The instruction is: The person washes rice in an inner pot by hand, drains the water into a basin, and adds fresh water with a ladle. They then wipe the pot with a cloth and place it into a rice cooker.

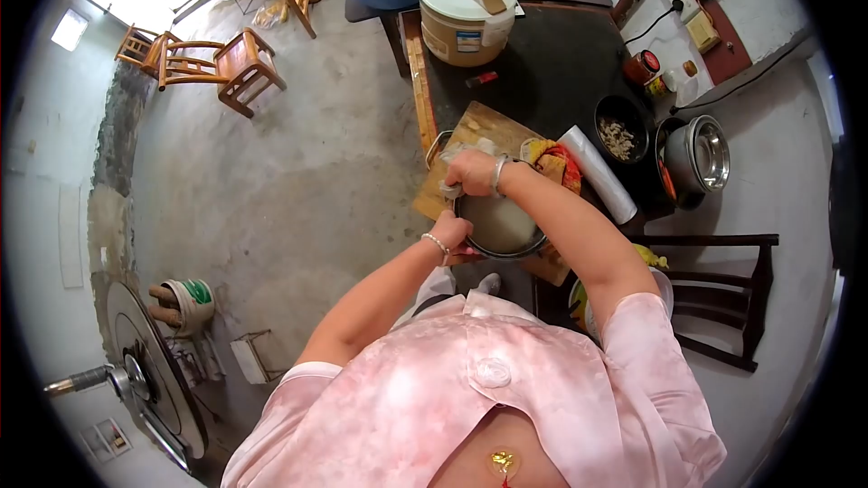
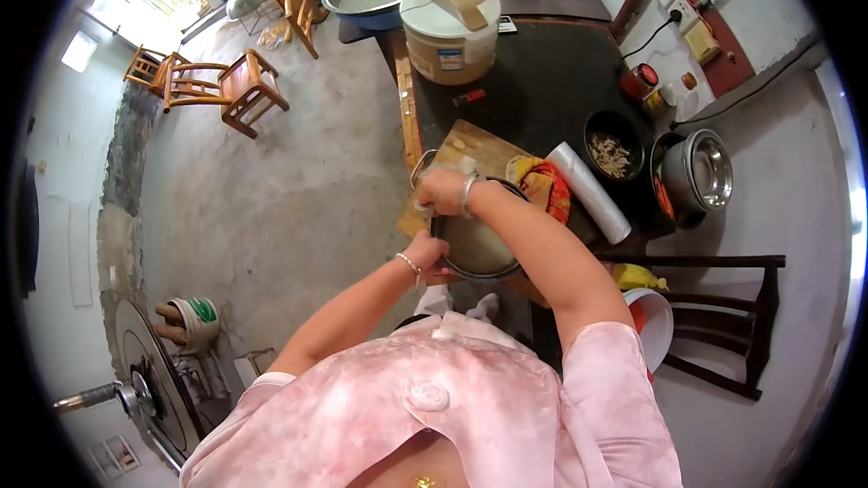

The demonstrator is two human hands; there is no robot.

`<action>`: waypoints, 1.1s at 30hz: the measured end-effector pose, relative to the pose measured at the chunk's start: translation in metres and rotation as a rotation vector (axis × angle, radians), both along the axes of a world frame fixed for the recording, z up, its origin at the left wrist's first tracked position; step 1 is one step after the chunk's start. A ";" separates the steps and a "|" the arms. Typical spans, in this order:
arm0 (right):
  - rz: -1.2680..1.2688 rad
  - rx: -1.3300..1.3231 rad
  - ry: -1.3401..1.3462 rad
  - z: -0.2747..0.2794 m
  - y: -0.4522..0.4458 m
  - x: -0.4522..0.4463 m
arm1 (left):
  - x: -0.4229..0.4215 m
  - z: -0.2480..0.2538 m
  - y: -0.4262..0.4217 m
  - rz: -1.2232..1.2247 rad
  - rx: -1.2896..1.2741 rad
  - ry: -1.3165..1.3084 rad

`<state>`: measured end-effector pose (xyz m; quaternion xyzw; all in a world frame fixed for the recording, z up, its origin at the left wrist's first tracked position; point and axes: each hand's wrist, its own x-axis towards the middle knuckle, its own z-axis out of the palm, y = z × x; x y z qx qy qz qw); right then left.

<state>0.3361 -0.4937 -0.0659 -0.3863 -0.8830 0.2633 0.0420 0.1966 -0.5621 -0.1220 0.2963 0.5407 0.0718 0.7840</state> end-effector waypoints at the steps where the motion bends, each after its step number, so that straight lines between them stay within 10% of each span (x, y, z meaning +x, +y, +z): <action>1: 0.032 0.002 0.005 0.001 0.001 -0.003 | 0.000 0.001 0.003 -0.025 -0.030 0.045; 12: -0.575 -0.301 0.233 -0.020 -0.018 0.094 | -0.014 0.013 -0.002 0.146 0.143 -0.077; 17: -1.125 -0.839 1.141 -0.043 -0.071 0.105 | -0.018 0.049 0.001 0.150 0.107 -0.036; 23: -1.094 -0.947 1.692 -0.099 -0.092 0.096 | -0.027 0.075 0.002 0.062 0.109 -0.018; 33: -0.878 -1.024 1.760 -0.063 -0.119 0.072 | -0.027 0.111 0.005 0.082 0.075 -0.131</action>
